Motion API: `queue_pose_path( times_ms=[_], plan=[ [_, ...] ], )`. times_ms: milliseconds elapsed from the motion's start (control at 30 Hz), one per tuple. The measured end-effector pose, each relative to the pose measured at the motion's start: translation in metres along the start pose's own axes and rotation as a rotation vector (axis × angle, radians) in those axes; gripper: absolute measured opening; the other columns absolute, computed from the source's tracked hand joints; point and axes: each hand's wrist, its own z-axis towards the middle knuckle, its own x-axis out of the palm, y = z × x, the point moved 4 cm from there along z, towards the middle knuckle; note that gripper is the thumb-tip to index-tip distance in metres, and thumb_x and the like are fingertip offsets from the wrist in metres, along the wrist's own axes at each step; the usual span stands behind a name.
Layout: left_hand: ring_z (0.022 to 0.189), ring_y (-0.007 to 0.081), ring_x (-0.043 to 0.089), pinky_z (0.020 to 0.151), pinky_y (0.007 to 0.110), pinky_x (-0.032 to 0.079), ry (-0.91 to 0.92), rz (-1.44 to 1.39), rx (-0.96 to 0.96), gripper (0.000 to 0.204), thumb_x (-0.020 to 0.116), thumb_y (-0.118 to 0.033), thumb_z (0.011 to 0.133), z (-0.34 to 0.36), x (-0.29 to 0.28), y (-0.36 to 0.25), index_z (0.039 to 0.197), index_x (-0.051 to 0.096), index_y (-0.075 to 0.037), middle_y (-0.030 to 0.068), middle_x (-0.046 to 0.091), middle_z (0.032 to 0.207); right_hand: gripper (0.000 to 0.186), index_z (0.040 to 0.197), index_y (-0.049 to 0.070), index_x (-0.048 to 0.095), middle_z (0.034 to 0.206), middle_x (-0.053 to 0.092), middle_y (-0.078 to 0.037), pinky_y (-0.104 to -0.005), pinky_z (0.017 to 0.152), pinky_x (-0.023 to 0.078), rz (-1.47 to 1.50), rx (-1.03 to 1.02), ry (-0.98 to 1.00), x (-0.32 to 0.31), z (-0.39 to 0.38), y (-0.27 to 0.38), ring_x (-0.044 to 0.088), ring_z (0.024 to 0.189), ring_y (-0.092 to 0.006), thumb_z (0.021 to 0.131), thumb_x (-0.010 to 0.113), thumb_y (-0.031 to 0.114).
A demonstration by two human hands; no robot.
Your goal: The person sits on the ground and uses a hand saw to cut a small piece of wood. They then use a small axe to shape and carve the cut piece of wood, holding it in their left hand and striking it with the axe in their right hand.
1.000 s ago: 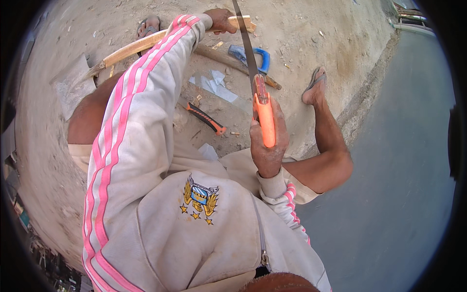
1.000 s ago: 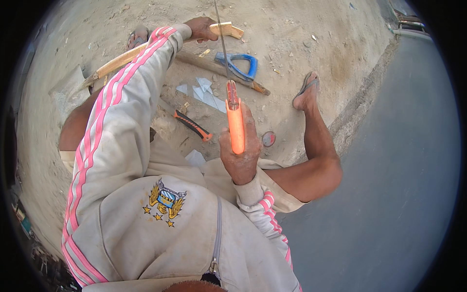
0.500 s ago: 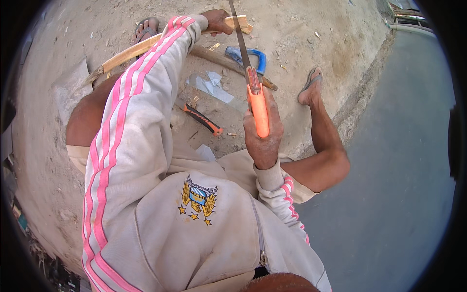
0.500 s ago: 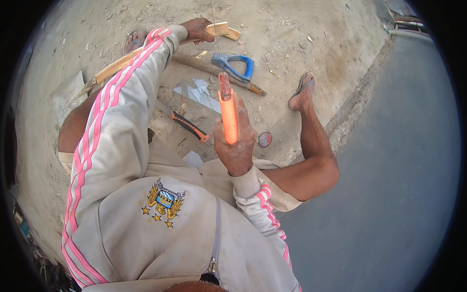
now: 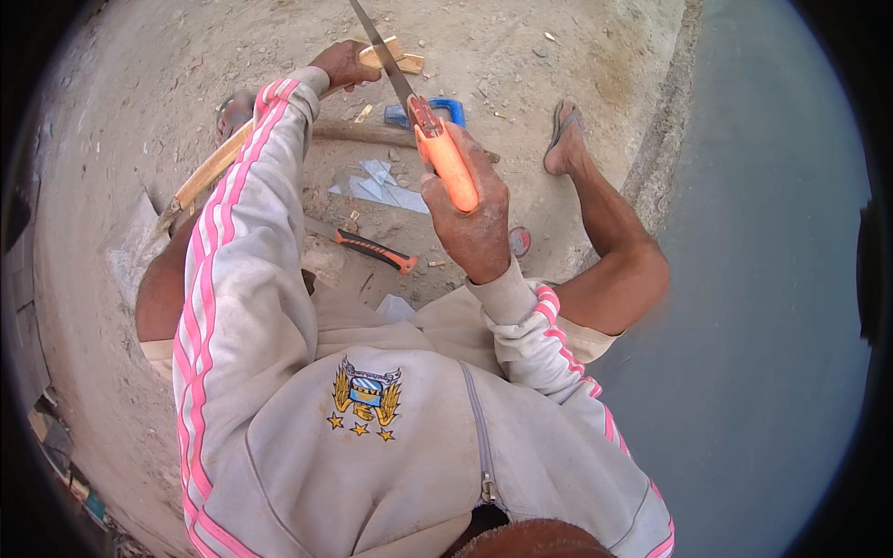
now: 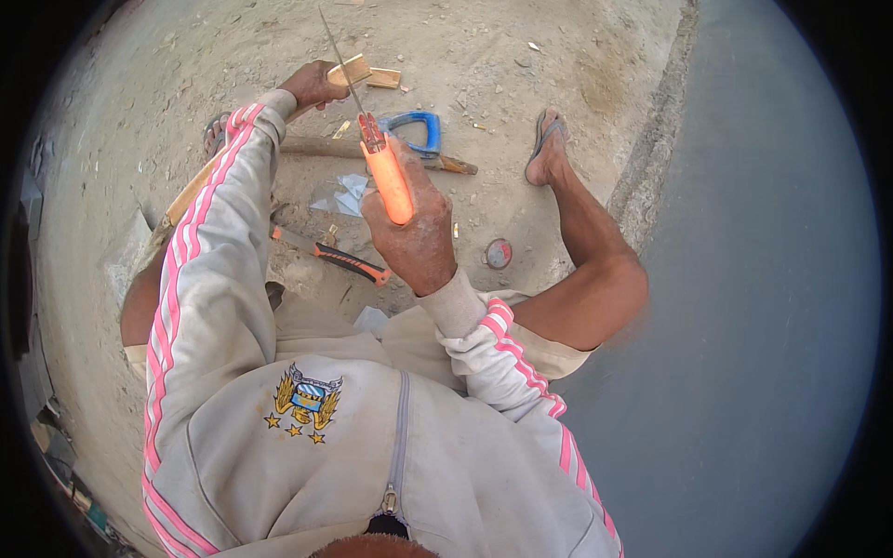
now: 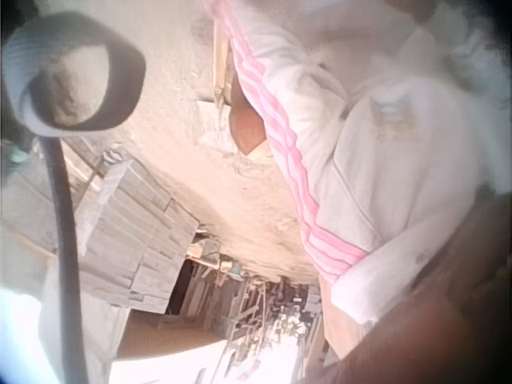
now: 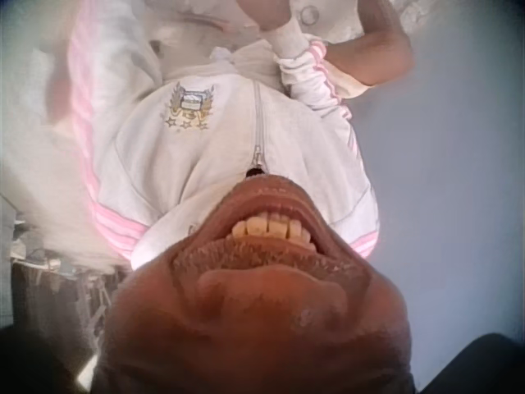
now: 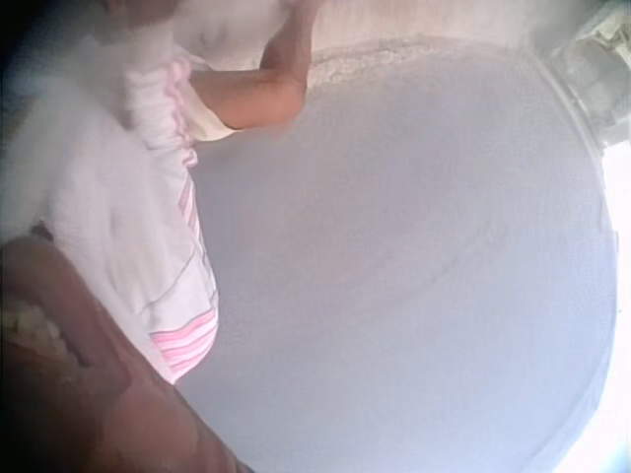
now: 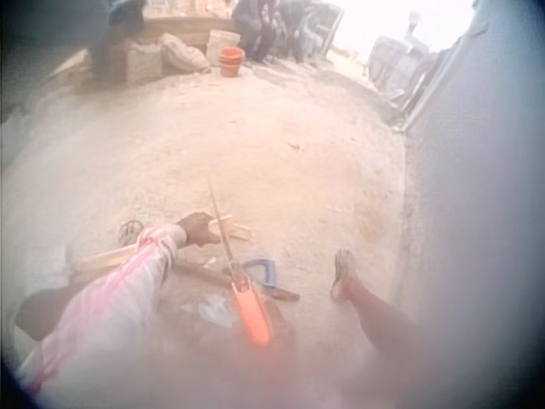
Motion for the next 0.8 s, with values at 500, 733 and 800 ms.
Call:
queue_pose_path(
  times_ms=[500, 733, 800],
  plan=[
    [0.078, 0.0242, 0.063, 0.071, 0.039, 0.047, -0.174, 0.159, 0.096, 0.056, 0.055, -0.061, 0.095, -0.035, 0.0, -0.048, 0.097, 0.065, -0.005, 0.014, 0.063, 0.077, 0.057, 0.141, 0.01, 0.055, 0.116, 0.07, -0.018, -0.0416, 0.083, 0.057, -0.935, 0.017, -0.334, -0.332, 0.084, -0.071, 0.072, 0.089, -0.0326, 0.085, 0.066, 0.018],
    [0.075, 0.0172, 0.049, 0.075, 0.037, 0.044, -0.152, 0.11, 0.141, 0.054, 0.052, -0.062, 0.097, -0.082, -0.043, -0.1, 0.092, 0.056, -0.008, 0.0039, 0.057, 0.084, 0.075, 0.155, 0.024, 0.033, 0.144, 0.055, -0.009, -0.049, 0.092, 0.054, -1.199, 0.43, -0.086, -0.31, 0.015, -0.259, 0.064, 0.113, -0.038, 0.088, 0.066, 0.03],
    [0.077, 0.0173, 0.052, 0.076, 0.037, 0.045, -0.143, 0.201, 0.165, 0.056, 0.054, -0.063, 0.095, -0.1, -0.059, -0.113, 0.096, 0.059, -0.008, 0.0042, 0.058, 0.087, 0.079, 0.156, 0.024, 0.029, 0.155, 0.044, -0.009, -0.0487, 0.095, 0.053, -1.187, 0.391, -0.007, -0.3, -0.012, -0.318, 0.059, 0.122, -0.0361, 0.088, 0.067, 0.031]
  ],
)
